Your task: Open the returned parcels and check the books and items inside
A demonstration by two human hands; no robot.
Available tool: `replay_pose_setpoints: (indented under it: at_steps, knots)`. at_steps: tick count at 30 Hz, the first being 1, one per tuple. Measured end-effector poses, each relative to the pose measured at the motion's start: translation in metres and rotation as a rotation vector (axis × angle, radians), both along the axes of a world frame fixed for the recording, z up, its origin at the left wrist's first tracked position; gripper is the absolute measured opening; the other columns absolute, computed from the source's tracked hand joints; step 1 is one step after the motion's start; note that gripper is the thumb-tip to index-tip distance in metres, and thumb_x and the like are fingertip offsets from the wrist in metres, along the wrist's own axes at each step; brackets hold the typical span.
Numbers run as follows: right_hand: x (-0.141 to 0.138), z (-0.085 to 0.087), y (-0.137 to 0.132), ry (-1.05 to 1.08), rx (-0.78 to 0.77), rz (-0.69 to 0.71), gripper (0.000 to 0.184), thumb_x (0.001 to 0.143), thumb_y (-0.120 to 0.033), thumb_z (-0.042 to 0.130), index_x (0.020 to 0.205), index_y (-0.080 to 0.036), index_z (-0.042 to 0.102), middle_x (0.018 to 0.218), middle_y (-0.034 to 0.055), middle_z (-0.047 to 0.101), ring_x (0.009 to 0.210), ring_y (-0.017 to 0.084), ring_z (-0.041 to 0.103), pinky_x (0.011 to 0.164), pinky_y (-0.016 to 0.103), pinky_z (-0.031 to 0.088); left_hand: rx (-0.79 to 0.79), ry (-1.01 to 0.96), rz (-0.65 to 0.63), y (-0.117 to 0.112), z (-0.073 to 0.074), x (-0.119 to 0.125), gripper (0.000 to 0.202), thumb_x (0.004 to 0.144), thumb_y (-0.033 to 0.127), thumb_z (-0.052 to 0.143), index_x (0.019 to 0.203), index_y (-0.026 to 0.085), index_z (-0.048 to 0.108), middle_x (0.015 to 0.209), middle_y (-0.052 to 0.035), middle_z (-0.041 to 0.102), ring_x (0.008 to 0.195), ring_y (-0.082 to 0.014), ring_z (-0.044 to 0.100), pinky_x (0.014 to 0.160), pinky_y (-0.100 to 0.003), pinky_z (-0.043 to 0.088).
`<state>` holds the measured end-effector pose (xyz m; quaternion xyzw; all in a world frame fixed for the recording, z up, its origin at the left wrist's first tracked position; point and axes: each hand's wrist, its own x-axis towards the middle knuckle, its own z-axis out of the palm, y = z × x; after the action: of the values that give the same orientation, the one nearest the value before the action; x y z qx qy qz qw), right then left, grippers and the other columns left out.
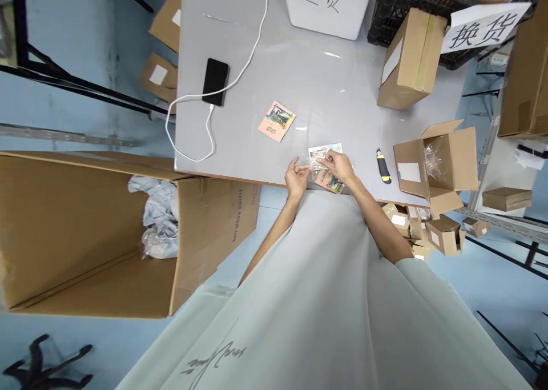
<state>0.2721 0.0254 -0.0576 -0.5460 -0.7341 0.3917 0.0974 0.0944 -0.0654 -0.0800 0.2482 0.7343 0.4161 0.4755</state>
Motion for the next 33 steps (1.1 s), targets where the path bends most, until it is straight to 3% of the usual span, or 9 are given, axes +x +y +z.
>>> replay_pose_setpoints:
  at_steps: [3, 6, 12, 17, 21, 25, 27, 33]
  knots:
    - [0.007, -0.008, -0.006, 0.119, -0.058, 0.007, 0.038, 0.106, -0.059, 0.069, 0.094, -0.023, 0.075, 0.100, 0.0066, 0.081, 0.096, 0.025, 0.073, 0.089, 0.033, 0.053, -0.030, 0.022, 0.023, 0.001, -0.003, -0.002, 0.077, 0.095, 0.020, 0.082, 0.167, 0.017, 0.056, 0.125, -0.0120, 0.086, 0.103, -0.0175, 0.084, 0.104, -0.030, 0.065]
    - [0.012, -0.016, -0.008, 0.149, -0.113, -0.041, 0.031, 0.104, -0.049, 0.069, 0.092, -0.022, 0.076, 0.098, 0.0066, 0.082, 0.094, 0.024, 0.074, 0.091, 0.034, 0.055, -0.034, 0.040, 0.037, 0.000, -0.005, -0.003, 0.078, 0.094, 0.019, 0.083, 0.167, 0.013, 0.056, 0.114, -0.0108, 0.086, 0.107, -0.0197, 0.084, 0.107, -0.032, 0.065]
    - [0.015, -0.024, -0.003, 0.149, -0.069, -0.157, 0.036, 0.104, -0.053, 0.068, 0.091, -0.021, 0.078, 0.098, 0.0076, 0.083, 0.091, 0.024, 0.073, 0.091, 0.035, 0.056, 0.069, -0.012, -0.039, -0.002, -0.015, 0.001, 0.074, 0.090, 0.020, 0.087, 0.159, 0.013, 0.062, 0.104, -0.0079, 0.086, 0.105, -0.0229, 0.084, 0.105, -0.035, 0.065]
    - [0.012, -0.020, -0.006, 0.114, -0.021, -0.119, 0.026, 0.101, -0.035, 0.068, 0.115, -0.020, 0.084, 0.117, 0.0123, 0.084, 0.114, 0.031, 0.075, 0.111, 0.046, 0.057, 0.114, -0.134, -0.003, -0.002, -0.032, -0.002, 0.086, 0.082, 0.022, 0.095, 0.160, 0.013, 0.060, 0.091, -0.0020, 0.082, 0.084, -0.0186, 0.079, 0.091, -0.032, 0.065]
    - [0.009, -0.011, -0.009, 0.257, 0.038, -0.072, 0.040, 0.101, -0.044, 0.074, 0.134, -0.023, 0.080, 0.137, 0.0139, 0.081, 0.130, 0.033, 0.073, 0.121, 0.049, 0.055, 0.162, -0.165, 0.007, -0.006, -0.040, -0.008, 0.090, 0.080, 0.024, 0.099, 0.161, 0.016, 0.060, 0.090, -0.0010, 0.081, 0.084, -0.0188, 0.078, 0.091, -0.034, 0.063]
    - [0.004, -0.007, -0.011, 0.371, -0.009, -0.052, 0.031, 0.105, -0.051, 0.066, 0.111, -0.024, 0.081, 0.119, 0.0095, 0.085, 0.113, 0.029, 0.077, 0.111, 0.043, 0.059, 0.193, -0.193, -0.082, -0.010, -0.040, -0.006, 0.086, 0.079, 0.032, 0.101, 0.156, 0.019, 0.064, 0.089, -0.0008, 0.081, 0.088, -0.0202, 0.079, 0.094, -0.035, 0.064]
    - [0.001, -0.008, -0.012, 0.349, -0.009, -0.117, 0.031, 0.106, -0.049, 0.063, 0.100, -0.023, 0.078, 0.110, 0.0081, 0.085, 0.107, 0.027, 0.076, 0.108, 0.042, 0.059, 0.187, -0.210, -0.092, -0.011, -0.039, -0.004, 0.084, 0.079, 0.035, 0.101, 0.153, 0.018, 0.066, 0.089, -0.0014, 0.081, 0.087, -0.0194, 0.078, 0.092, -0.033, 0.063]
    - [-0.008, -0.017, -0.019, 0.338, -0.034, -0.361, 0.019, 0.102, -0.041, 0.064, 0.096, -0.025, 0.070, 0.105, 0.0070, 0.082, 0.103, 0.026, 0.076, 0.106, 0.041, 0.060, 0.182, -0.166, -0.075, -0.010, -0.032, -0.001, 0.086, 0.078, 0.033, 0.101, 0.154, 0.013, 0.067, 0.085, -0.0009, 0.078, 0.086, -0.0209, 0.078, 0.088, -0.032, 0.063]
